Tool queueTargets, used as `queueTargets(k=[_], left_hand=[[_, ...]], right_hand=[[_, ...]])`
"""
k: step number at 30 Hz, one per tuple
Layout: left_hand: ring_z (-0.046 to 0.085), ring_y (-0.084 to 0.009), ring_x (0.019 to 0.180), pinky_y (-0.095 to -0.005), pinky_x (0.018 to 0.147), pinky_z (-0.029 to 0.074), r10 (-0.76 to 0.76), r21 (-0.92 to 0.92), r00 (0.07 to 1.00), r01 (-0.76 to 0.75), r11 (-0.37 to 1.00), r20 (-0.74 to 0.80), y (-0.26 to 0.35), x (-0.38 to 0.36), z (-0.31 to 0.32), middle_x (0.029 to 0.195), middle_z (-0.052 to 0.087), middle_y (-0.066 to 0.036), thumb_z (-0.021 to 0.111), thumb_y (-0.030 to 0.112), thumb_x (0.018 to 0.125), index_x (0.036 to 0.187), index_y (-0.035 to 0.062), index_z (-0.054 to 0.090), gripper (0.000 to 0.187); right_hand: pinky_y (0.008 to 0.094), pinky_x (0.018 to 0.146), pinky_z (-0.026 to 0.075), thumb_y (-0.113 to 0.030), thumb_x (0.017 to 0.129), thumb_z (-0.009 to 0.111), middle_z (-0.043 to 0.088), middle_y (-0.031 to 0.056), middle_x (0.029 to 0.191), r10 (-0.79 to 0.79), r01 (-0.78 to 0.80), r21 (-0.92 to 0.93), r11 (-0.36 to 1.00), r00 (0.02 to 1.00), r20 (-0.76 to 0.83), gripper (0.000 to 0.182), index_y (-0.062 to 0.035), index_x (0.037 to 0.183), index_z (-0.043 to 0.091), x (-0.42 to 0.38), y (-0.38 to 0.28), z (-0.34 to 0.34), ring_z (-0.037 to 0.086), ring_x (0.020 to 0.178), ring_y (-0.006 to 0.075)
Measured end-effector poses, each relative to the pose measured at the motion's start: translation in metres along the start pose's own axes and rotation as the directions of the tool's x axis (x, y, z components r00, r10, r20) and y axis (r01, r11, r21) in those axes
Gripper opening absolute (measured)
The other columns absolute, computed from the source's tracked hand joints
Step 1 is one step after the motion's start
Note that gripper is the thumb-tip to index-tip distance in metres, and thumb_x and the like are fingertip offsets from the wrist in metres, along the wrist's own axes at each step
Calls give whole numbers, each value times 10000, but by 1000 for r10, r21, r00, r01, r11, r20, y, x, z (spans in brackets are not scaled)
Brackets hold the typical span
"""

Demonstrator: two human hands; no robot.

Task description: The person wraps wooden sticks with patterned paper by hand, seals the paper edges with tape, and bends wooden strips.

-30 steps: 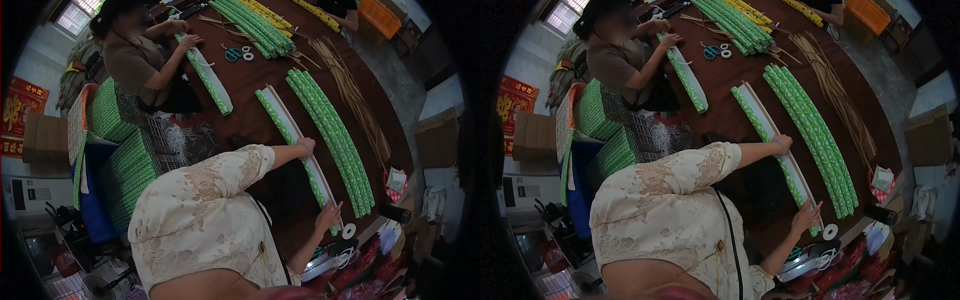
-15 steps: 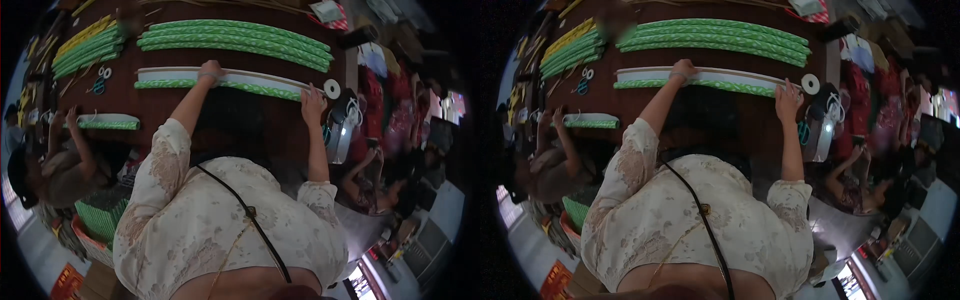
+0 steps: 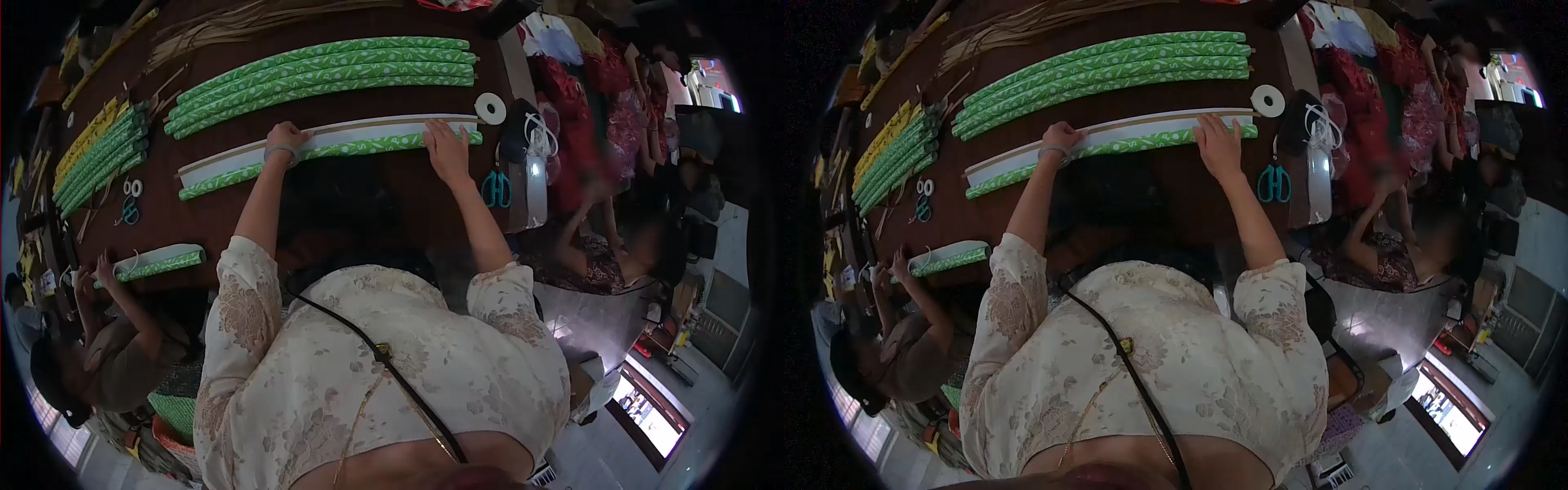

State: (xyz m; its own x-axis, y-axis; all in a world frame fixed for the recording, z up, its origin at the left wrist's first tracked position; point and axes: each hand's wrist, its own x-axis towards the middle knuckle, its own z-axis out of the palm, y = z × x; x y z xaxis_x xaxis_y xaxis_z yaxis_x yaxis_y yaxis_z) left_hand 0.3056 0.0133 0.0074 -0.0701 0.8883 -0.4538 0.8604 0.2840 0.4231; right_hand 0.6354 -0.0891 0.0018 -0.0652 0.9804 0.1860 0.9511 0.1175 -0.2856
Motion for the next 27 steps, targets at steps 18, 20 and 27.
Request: queueTargets(k=[18, 20, 27], left_hand=[[615, -277, 789, -379, 710, 479, 1, -3, 1000, -1, 1000, -20, -1, 1, 2, 810, 640, -138, 744, 386, 624, 738, 53, 626, 371], [614, -280, 783, -377, 705, 480, -2, 11, 1000, 2, 1000, -16, -1, 3, 2, 812, 641, -135, 742, 384, 630, 740, 49, 627, 371], [610, -318, 804, -396, 716, 480, 67, 2, 997, -67, 998, -40, -6, 2, 4, 847, 634, -170, 706, 393, 665, 794, 37, 640, 384]], right_hand=[[493, 924, 240, -151, 850, 505, 581, 40, 1030, 227, -253, -107, 961, 950, -214, 183, -109, 1013, 576, 5, 79, -31, 505, 1004, 216], [473, 906, 250, -125, 809, 530, 579, 35, 1025, 214, -258, -157, 953, 944, -250, 218, -118, 1024, 571, 9, 92, -32, 507, 996, 212], [499, 929, 258, -90, 693, 612, 578, 29, 1014, 155, -168, -216, 962, 985, -74, 358, -153, 1043, 571, 22, 116, -38, 478, 1053, 193]])
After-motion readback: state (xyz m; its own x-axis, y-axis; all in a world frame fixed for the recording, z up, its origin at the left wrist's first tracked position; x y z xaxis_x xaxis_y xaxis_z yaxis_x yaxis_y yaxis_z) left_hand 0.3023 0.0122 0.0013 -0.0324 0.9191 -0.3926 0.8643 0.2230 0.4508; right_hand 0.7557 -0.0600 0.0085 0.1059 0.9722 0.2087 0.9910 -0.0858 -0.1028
